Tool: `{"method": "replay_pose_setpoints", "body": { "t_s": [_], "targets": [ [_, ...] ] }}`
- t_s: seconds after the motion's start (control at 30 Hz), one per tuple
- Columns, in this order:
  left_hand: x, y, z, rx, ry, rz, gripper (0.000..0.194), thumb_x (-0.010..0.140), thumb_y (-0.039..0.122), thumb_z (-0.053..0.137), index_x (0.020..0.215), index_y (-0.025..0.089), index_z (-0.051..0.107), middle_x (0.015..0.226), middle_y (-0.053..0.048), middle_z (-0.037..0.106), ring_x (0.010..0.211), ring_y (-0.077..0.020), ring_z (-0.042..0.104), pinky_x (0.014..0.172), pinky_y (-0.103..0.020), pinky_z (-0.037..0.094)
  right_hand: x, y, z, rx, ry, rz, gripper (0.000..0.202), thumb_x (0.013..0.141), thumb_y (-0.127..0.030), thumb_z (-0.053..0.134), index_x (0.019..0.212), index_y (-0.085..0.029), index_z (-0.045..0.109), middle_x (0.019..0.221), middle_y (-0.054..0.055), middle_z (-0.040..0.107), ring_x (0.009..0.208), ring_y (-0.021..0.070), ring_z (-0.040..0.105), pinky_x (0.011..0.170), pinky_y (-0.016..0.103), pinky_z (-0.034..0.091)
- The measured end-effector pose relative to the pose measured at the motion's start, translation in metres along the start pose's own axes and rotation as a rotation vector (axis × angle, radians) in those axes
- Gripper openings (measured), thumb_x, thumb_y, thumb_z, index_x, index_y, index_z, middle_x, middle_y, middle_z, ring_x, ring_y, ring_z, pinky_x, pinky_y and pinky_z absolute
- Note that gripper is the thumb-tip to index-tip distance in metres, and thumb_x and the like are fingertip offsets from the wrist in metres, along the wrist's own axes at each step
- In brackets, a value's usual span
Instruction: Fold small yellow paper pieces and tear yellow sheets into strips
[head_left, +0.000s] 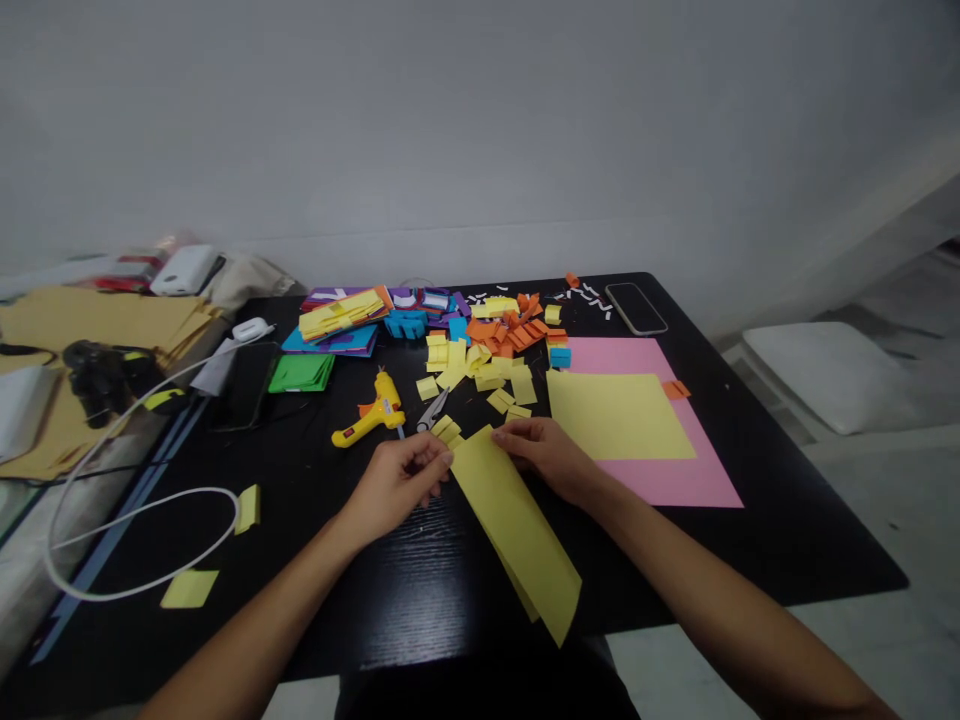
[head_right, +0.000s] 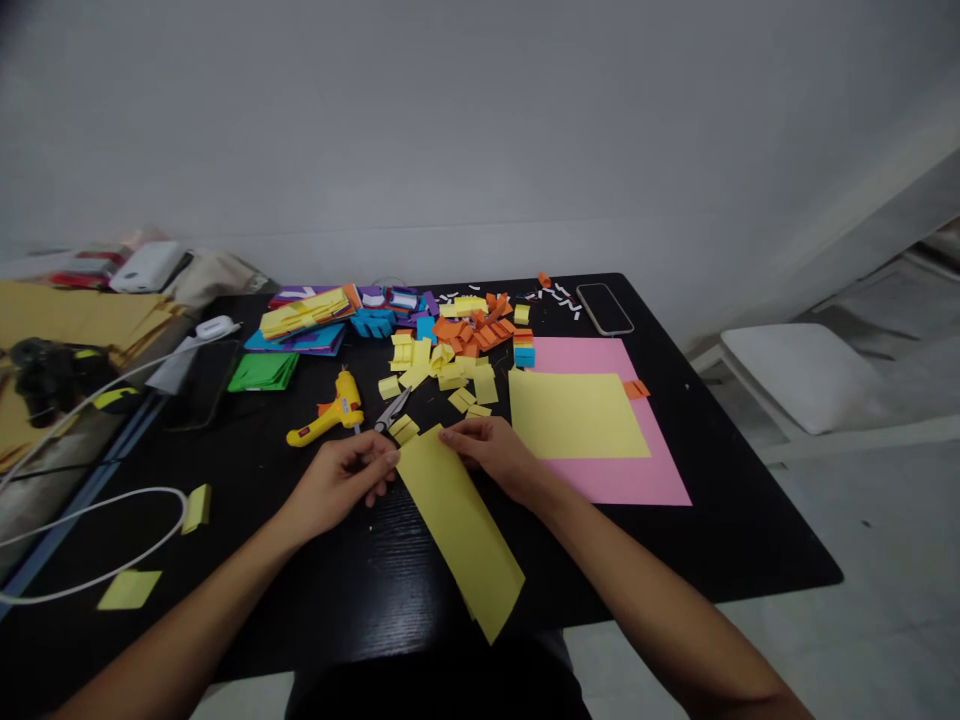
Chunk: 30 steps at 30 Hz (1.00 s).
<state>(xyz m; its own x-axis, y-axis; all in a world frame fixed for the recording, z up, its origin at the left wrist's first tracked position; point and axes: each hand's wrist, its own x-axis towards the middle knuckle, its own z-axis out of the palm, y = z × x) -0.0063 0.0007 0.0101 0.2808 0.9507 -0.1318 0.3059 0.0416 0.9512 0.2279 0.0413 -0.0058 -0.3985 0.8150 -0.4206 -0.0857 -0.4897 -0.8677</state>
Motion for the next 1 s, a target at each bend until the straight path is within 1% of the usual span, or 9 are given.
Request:
{"method": "replay_pose_setpoints", "body": {
  "t_s": [0.1, 0.23, 0.33, 0.47, 0.63, 0.77, 0.83, 0.93, 1.0],
  "targets": [
    [0.001, 0.001, -0.002, -0.006, 0.002, 0.003, 0.030, 0.095, 0.043, 0.061, 0.084, 0.015, 0.064, 0.069, 0.000, 0.063, 0.050, -0.0088, 0.058, 0.045, -0.018, 0.049, 0.001, 0.000, -0.001, -0.022, 0.017, -0.029, 0.045, 0.062, -0.054, 0.092, 0.080, -0.015, 0.076, 0.069, 0.000, 0.068, 0.060, 0.0114, 0.055, 0.059, 0.026, 0.040],
    [0.001, 0.003, -0.003, -0.015, -0.005, 0.003, 0.030, 0.095, 0.042, 0.061, 0.082, 0.015, 0.063, 0.068, 0.001, 0.062, 0.050, -0.0088, 0.058, 0.045, -0.018, 0.049, -0.003, -0.003, 0.005, -0.074, 0.064, -0.104, 0.037, 0.067, -0.050, 0.088, 0.074, -0.017, 0.073, 0.061, -0.004, 0.057, 0.055, 0.0090, 0.042, 0.053, 0.026, 0.027],
    [0.001, 0.002, -0.002, -0.036, -0.017, 0.005, 0.030, 0.095, 0.042, 0.061, 0.082, 0.015, 0.062, 0.067, 0.001, 0.061, 0.050, -0.0088, 0.059, 0.045, -0.018, 0.049, -0.005, -0.006, 0.008, -0.069, 0.075, -0.138, 0.033, 0.069, -0.047, 0.085, 0.074, -0.018, 0.071, 0.064, -0.004, 0.055, 0.059, 0.0102, 0.044, 0.056, 0.026, 0.029],
    [0.000, 0.000, 0.001, -0.040, -0.044, -0.004, 0.028, 0.095, 0.040, 0.062, 0.084, 0.015, 0.063, 0.067, 0.001, 0.061, 0.051, -0.0092, 0.059, 0.045, -0.018, 0.049, -0.004, -0.005, 0.008, -0.059, 0.048, -0.145, 0.035, 0.070, -0.050, 0.084, 0.077, -0.018, 0.070, 0.065, -0.004, 0.055, 0.059, 0.0107, 0.044, 0.057, 0.026, 0.031],
    [-0.001, 0.003, 0.000, -0.029, -0.039, -0.003, 0.027, 0.094, 0.040, 0.062, 0.084, 0.015, 0.063, 0.068, 0.001, 0.062, 0.051, -0.0093, 0.059, 0.045, -0.019, 0.049, -0.002, 0.000, 0.009, -0.120, 0.121, -0.202, 0.042, 0.069, -0.056, 0.085, 0.073, -0.018, 0.068, 0.063, -0.004, 0.055, 0.057, 0.0101, 0.043, 0.055, 0.026, 0.031],
    [0.001, 0.003, -0.002, -0.016, -0.016, 0.009, 0.029, 0.095, 0.041, 0.060, 0.083, 0.015, 0.063, 0.067, 0.001, 0.061, 0.051, -0.0094, 0.059, 0.046, -0.019, 0.049, -0.003, 0.001, 0.009, -0.023, 0.004, -0.091, 0.047, 0.073, -0.062, 0.082, 0.076, -0.018, 0.067, 0.066, -0.002, 0.057, 0.060, 0.0124, 0.052, 0.058, 0.027, 0.040],
    [0.002, 0.002, -0.002, -0.014, 0.001, 0.009, 0.030, 0.096, 0.042, 0.060, 0.082, 0.015, 0.062, 0.068, 0.001, 0.061, 0.052, -0.0098, 0.060, 0.047, -0.020, 0.050, -0.004, 0.002, 0.008, -0.042, -0.022, -0.056, 0.046, 0.072, -0.060, 0.083, 0.075, -0.017, 0.068, 0.066, -0.002, 0.057, 0.059, 0.0119, 0.050, 0.055, 0.026, 0.037],
    [0.002, -0.002, -0.001, -0.019, 0.019, -0.001, 0.031, 0.095, 0.044, 0.059, 0.082, 0.016, 0.061, 0.069, 0.000, 0.062, 0.052, -0.0105, 0.060, 0.047, -0.021, 0.050, -0.003, 0.003, 0.005, -0.144, 0.034, -0.085, 0.044, 0.070, -0.057, 0.084, 0.072, -0.016, 0.069, 0.062, -0.003, 0.054, 0.055, 0.0094, 0.041, 0.051, 0.025, 0.027],
    [0.003, -0.002, -0.003, -0.032, 0.026, -0.020, 0.032, 0.095, 0.045, 0.059, 0.082, 0.016, 0.060, 0.069, 0.000, 0.062, 0.052, -0.0113, 0.060, 0.047, -0.022, 0.050, -0.002, 0.002, 0.003, -0.207, 0.048, -0.112, 0.044, 0.071, -0.058, 0.082, 0.073, -0.016, 0.069, 0.061, -0.004, 0.053, 0.055, 0.0093, 0.039, 0.051, 0.025, 0.026]
  ]
}}
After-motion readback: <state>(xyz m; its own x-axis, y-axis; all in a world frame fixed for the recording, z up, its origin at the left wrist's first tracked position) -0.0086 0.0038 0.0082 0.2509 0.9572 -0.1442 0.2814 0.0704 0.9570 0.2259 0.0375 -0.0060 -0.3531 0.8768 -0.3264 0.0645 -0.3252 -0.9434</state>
